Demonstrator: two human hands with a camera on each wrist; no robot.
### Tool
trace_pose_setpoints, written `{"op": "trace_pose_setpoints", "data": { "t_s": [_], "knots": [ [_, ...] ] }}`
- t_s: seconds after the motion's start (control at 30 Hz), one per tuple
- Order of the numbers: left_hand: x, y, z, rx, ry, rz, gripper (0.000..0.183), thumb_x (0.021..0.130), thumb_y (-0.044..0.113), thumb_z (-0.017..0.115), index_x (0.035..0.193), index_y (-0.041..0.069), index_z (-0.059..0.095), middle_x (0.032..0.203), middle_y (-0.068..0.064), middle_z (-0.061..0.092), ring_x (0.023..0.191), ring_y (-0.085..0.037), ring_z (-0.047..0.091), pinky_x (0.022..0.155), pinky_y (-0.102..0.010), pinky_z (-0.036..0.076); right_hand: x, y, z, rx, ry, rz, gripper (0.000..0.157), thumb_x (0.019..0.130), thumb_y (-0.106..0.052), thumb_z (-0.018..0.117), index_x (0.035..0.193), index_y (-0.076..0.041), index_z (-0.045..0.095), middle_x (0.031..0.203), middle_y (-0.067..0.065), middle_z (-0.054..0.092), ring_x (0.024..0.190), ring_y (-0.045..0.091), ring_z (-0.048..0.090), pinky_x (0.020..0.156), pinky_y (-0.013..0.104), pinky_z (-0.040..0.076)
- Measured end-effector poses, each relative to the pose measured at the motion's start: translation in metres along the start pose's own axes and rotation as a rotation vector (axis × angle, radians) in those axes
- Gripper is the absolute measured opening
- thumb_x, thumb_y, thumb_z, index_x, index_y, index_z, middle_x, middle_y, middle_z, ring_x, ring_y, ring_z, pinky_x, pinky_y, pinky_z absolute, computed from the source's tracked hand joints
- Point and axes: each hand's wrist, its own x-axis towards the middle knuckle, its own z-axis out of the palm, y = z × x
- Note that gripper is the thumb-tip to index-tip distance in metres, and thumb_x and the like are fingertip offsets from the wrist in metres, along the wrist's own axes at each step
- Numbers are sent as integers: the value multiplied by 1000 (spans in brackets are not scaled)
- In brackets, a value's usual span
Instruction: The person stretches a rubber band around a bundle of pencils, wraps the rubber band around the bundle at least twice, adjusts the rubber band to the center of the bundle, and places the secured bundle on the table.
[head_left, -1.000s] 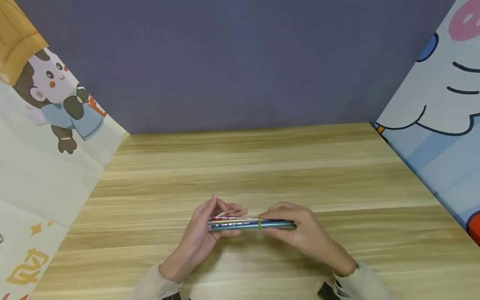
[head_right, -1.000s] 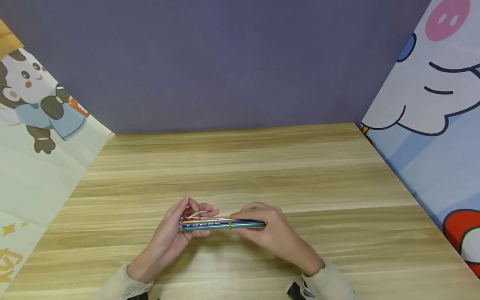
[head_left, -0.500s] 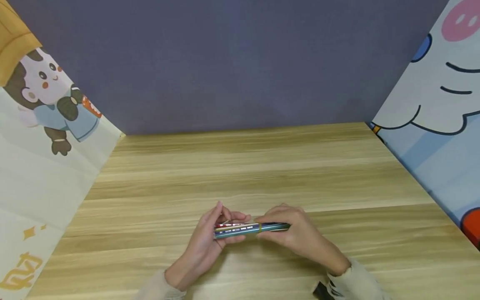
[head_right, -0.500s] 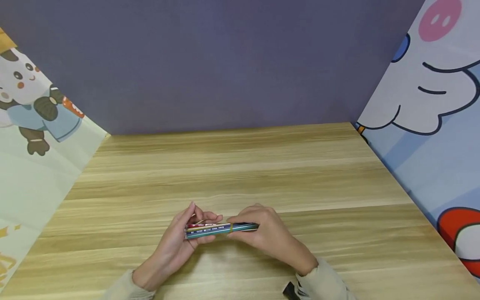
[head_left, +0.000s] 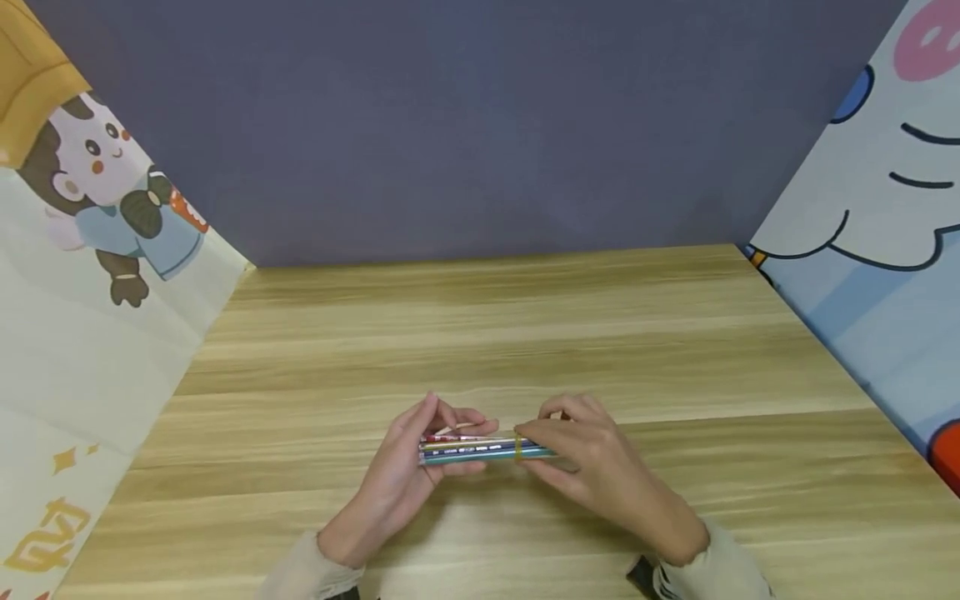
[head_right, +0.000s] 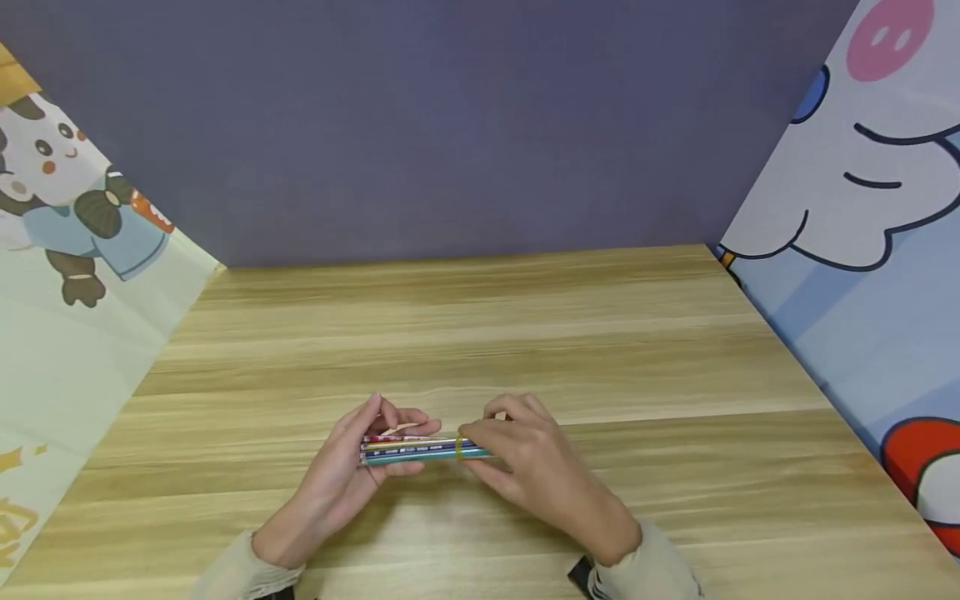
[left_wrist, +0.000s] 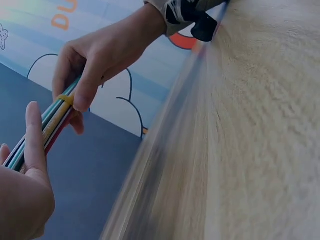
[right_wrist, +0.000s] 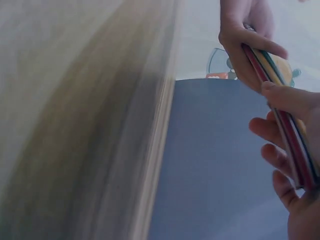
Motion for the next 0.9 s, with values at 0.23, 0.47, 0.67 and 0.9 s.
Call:
{"op": "trace_pose_setpoints", "data": {
  "t_s": [0.23,0.47,0.67,0.9],
  "knots": [
    [0,-8,2,-25,-17,-40,43,111,33,31,89,9,59,118,-14,63,116,-31,65,83,-37,61,4,-8,-1,-81,7,-57,28,86,-36,78,101,-14,77,87,-8,75,92,17,62,83,36,44],
    [-1,-4,2,56,-2,-12,43,111,32,32,88,7,58,120,-17,63,119,-37,62,87,-46,59,3,-6,0,-199,-55,-69,41,76,-35,83,110,-12,76,86,-7,75,93,18,55,85,42,45],
    [1,-2,-2,-9,37,-34,41,110,34,35,89,7,58,120,-16,62,120,-39,61,85,-42,61,3,-6,-1,-205,-55,-75,26,98,-35,64,105,-12,74,90,-6,75,95,18,59,87,41,47],
    [2,-9,1,-61,23,-91,40,109,35,38,89,6,56,117,-14,63,120,-34,62,80,-33,62,9,-14,1,-292,-117,-67,28,77,-32,84,97,-16,73,86,-9,74,88,18,60,90,42,47]
  ]
}}
